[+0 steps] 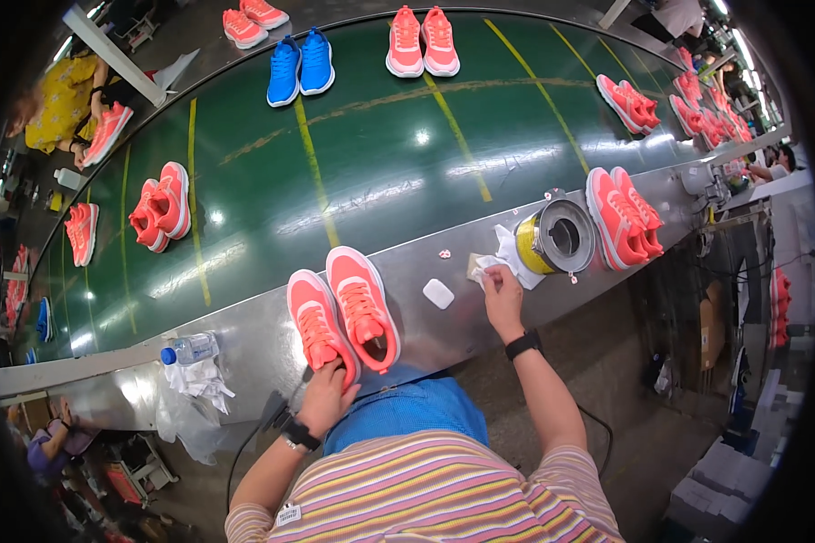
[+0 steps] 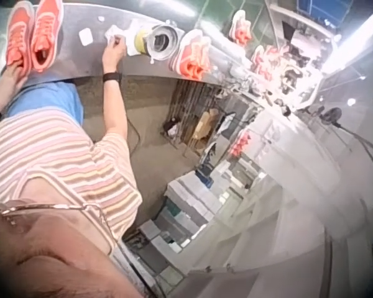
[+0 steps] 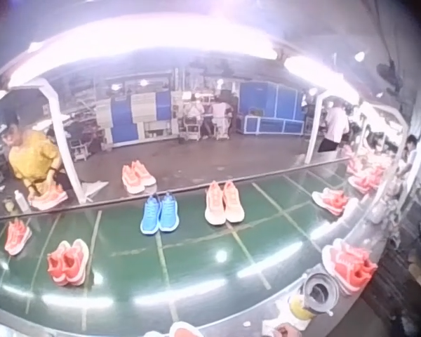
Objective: Cleaning and inspecting finished shoes on a conveyor belt using a cloth.
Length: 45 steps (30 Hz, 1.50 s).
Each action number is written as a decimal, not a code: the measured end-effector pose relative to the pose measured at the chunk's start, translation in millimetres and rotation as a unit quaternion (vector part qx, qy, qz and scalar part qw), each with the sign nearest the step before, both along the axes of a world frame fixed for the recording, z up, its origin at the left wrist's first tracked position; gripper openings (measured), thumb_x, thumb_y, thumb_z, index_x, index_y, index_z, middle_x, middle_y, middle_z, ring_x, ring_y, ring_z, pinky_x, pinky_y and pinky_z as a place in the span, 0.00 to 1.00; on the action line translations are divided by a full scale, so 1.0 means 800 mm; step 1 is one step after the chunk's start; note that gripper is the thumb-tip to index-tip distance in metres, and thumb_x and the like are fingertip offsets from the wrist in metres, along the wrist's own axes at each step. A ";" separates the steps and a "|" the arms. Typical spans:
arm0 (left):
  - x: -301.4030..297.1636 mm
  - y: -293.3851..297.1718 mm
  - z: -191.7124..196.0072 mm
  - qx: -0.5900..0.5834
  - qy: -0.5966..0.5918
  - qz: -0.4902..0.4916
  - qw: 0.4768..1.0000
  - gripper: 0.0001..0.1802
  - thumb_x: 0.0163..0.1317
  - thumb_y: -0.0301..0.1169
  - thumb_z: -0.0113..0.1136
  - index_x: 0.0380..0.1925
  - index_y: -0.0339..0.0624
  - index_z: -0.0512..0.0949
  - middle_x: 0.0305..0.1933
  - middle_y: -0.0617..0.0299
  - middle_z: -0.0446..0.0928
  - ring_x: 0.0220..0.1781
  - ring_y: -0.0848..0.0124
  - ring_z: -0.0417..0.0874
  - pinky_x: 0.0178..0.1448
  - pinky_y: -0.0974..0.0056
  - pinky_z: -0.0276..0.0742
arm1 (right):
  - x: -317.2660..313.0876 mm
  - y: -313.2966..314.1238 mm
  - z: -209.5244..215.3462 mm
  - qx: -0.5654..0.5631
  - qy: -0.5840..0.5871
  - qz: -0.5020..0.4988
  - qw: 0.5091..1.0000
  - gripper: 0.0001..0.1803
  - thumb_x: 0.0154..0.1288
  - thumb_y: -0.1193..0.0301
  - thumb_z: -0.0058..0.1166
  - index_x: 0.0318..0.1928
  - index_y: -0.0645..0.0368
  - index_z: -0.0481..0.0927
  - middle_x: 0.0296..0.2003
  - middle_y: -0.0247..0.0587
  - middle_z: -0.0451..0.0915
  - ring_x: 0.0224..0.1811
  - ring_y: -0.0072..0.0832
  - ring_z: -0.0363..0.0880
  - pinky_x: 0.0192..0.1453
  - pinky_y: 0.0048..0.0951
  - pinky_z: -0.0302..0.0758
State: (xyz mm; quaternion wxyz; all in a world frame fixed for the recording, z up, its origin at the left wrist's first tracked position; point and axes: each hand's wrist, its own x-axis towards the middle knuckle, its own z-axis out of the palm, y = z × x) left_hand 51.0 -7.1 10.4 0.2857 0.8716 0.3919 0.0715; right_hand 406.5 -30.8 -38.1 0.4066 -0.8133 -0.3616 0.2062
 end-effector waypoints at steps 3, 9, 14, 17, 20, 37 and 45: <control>-0.019 -0.018 0.015 -0.020 -0.096 0.133 0.986 0.15 0.47 0.27 0.63 0.35 0.35 0.70 0.42 0.50 0.71 0.43 0.57 0.74 0.45 0.60 0.72 | 0.030 0.005 -0.017 -0.029 -0.166 0.061 0.984 0.11 0.54 0.71 0.56 0.39 0.59 0.76 0.31 0.40 0.72 0.38 0.32 0.70 0.41 0.30 0.67; -0.055 -0.031 -0.030 -0.198 -0.160 0.438 0.862 0.31 0.47 0.28 0.64 0.51 0.36 0.62 0.52 0.53 0.65 0.51 0.65 0.70 0.48 0.65 0.72 | -0.020 -0.014 0.042 -0.010 0.108 0.097 0.989 0.14 0.53 0.71 0.58 0.42 0.57 0.77 0.34 0.37 0.73 0.35 0.24 0.71 0.39 0.25 0.69; -0.045 0.008 -0.078 -0.402 -0.307 0.357 0.785 0.37 0.48 0.28 0.64 0.59 0.38 0.58 0.54 0.55 0.68 0.53 0.69 0.71 0.53 0.66 0.70 | -0.106 -0.004 0.009 -0.097 0.207 0.358 0.905 0.39 0.47 0.59 0.65 0.58 0.59 0.63 0.50 0.48 0.69 0.50 0.35 0.71 0.54 0.32 0.68; -0.027 0.019 -0.084 -0.383 -0.336 0.358 0.782 0.39 0.48 0.27 0.63 0.60 0.41 0.57 0.51 0.57 0.70 0.52 0.70 0.73 0.54 0.65 0.70 | -0.147 0.022 -0.024 -0.105 0.315 0.264 0.906 0.47 0.45 0.61 0.66 0.63 0.61 0.55 0.52 0.57 0.65 0.53 0.39 0.69 0.55 0.35 0.68; -0.023 0.024 -0.069 -0.436 -0.369 0.365 0.735 0.40 0.48 0.23 0.59 0.63 0.41 0.54 0.51 0.56 0.70 0.51 0.69 0.73 0.55 0.65 0.69 | -0.160 0.039 -0.022 -0.131 0.288 0.307 0.897 0.47 0.46 0.69 0.65 0.64 0.62 0.51 0.55 0.47 0.65 0.57 0.30 0.66 0.57 0.31 0.66; -0.032 0.029 0.017 -0.045 -0.152 0.340 0.927 0.47 0.33 0.31 0.69 0.56 0.32 0.56 0.50 0.46 0.63 0.55 0.52 0.63 0.59 0.55 0.61 | -0.177 0.036 0.058 0.002 0.047 0.284 0.958 0.45 0.38 0.70 0.61 0.61 0.59 0.58 0.49 0.49 0.61 0.54 0.44 0.62 0.60 0.39 0.60; -0.038 0.017 0.010 -0.014 -0.110 0.348 0.931 0.50 0.32 0.33 0.71 0.56 0.29 0.54 0.52 0.43 0.60 0.56 0.51 0.62 0.60 0.55 0.60 | -0.191 0.034 0.067 0.023 0.009 0.290 0.957 0.44 0.35 0.71 0.60 0.60 0.60 0.59 0.45 0.49 0.61 0.51 0.42 0.61 0.58 0.37 0.60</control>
